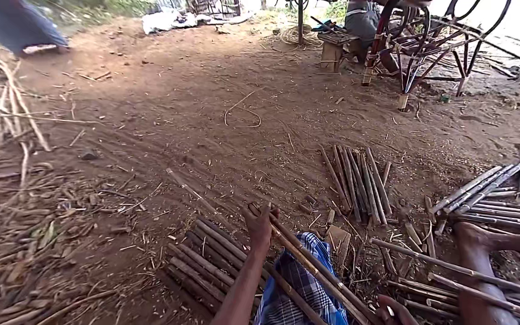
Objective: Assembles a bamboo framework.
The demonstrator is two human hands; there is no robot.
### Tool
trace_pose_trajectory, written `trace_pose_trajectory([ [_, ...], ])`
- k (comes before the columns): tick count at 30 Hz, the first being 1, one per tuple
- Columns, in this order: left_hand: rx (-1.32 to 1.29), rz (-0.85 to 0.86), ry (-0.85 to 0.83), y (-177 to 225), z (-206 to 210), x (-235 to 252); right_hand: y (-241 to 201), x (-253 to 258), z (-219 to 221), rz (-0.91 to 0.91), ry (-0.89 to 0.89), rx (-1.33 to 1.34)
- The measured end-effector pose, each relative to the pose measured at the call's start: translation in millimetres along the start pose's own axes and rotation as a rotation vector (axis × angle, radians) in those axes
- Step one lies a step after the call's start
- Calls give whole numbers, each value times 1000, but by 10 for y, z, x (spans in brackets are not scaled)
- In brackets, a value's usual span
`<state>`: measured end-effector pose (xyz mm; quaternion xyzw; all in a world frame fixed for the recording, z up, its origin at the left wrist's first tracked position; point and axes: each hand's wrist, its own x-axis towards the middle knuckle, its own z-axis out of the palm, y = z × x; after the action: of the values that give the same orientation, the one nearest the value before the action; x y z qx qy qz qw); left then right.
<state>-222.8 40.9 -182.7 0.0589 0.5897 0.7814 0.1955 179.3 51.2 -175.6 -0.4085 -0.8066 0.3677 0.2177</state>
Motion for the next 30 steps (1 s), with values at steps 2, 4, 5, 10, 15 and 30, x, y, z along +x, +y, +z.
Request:
trace_pose_trajectory([
  [2,13,32,-6,-53,39,-64,-23,50,-36,56,54,151],
  [4,17,73,17,-76,64,-99,-66,92,-96,117,86,303],
  [5,18,94,25,-75,78,-99,-63,99,-132,142,94,367],
  [10,61,104,0,-20,24,-74,106,61,-225,145,43,533],
  [15,43,90,-7,-17,15,-98,88,-24,-215,33,-79,439],
  [30,60,114,40,50,62,-75,-35,123,-110,63,-115,205],
])
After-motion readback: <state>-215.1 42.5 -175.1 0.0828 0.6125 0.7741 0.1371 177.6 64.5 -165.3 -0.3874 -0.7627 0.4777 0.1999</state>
